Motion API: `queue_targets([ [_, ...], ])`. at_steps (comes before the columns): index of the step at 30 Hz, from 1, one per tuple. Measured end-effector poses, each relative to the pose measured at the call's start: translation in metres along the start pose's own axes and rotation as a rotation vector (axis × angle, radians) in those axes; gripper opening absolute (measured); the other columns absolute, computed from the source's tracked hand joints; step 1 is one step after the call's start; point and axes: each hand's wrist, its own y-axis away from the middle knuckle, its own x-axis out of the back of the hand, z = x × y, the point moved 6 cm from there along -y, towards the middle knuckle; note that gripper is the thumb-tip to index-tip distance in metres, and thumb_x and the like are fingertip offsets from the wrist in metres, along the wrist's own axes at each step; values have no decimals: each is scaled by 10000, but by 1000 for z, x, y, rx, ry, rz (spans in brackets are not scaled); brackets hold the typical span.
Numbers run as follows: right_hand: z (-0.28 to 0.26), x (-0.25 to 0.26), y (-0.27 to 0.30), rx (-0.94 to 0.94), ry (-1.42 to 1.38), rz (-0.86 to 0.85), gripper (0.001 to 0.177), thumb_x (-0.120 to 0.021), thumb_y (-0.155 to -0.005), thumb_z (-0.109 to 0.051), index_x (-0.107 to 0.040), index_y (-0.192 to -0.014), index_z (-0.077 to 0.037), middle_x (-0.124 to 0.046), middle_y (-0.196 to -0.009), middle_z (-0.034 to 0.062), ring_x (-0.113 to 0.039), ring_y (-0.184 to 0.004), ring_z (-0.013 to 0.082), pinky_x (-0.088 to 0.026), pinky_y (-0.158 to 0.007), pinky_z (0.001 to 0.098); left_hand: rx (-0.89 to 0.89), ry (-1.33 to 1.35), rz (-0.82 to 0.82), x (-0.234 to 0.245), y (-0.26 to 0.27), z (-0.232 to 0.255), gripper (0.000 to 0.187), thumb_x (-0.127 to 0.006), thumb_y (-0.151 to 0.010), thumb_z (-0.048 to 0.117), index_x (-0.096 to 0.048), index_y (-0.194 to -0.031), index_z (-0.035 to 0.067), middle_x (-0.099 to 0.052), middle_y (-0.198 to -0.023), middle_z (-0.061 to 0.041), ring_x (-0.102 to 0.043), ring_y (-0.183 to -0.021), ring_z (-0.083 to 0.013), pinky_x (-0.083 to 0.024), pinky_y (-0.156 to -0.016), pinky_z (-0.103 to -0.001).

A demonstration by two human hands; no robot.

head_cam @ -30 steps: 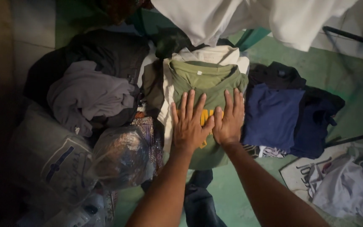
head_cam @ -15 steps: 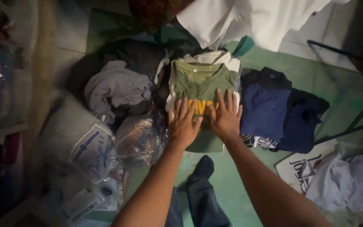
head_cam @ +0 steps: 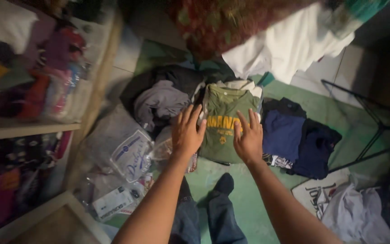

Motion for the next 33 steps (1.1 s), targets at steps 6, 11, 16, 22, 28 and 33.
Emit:
queue_targets([
  [6, -95, 95, -19, 180, -135, 98, 348, -468, -1095, -251, -652, -1348, -98, -502, -1529, 243, -401, -1473, 449, -335, -1216, 501, -55, -9, 181, 126, -26, 34, 398, -677, -975, 277, -660, -1342, 124, -617, -1389, -157, -554, -1260, -374, -435, -1088, -479],
  [11, -180, 173, -20, 278, -246, 40, 350, -465, -1083, -227, -644, -1346, -81, -491, -1533, 246, -377, -1464, 446, -331, -1184, 498, -95, -53, 345, 250, -17, 66, 399, -688, -949, 260, -673, -1317, 105, -630, -1329, -169, -565, -1250, -386, -436, -1073, -491],
  [16, -257, 228, -21, 408, -318, 24, 347, -481, -1084, -222, -635, -1360, -80, -514, -1511, 240, -405, -1458, 427, -354, -1183, 478, -49, -34, 427, 360, 1, 70, 357, -680, -962, 246, -676, -1286, 97, -659, -1272, -156, -584, -1210, -377, -465, -1036, -481],
  [22, -346, 281, -2, 600, -352, 51, 335, -483, -1109, -207, -643, -1370, -71, -535, -1503, 244, -426, -1465, 431, -364, -1194, 480, -57, -133, 543, 464, 39, 67, 323, -686, -997, 232, -679, -1287, 90, -658, -1249, -152, -601, -1206, -373, -484, -1027, -474],
  [28, -410, 296, 29, 729, -408, -18, 333, -490, -1105, -212, -652, -1358, -69, -541, -1492, 248, -444, -1435, 435, -377, -1169, 481, -12, -212, 696, 535, 97, 70, 320, -704, -975, 225, -690, -1261, 84, -672, -1253, -160, -613, -1192, -363, -495, -1016, -464],
  [33, -450, 280, 60, 885, -436, -87, 338, -481, -1115, -238, -660, -1353, -78, -569, -1469, 230, -489, -1420, 414, -408, -1184, 469, 81, -191, 765, 565, 168, 64, 303, -701, -968, 194, -690, -1244, 68, -704, -1224, -157, -628, -1169, -355, -505, -1032, -462],
])
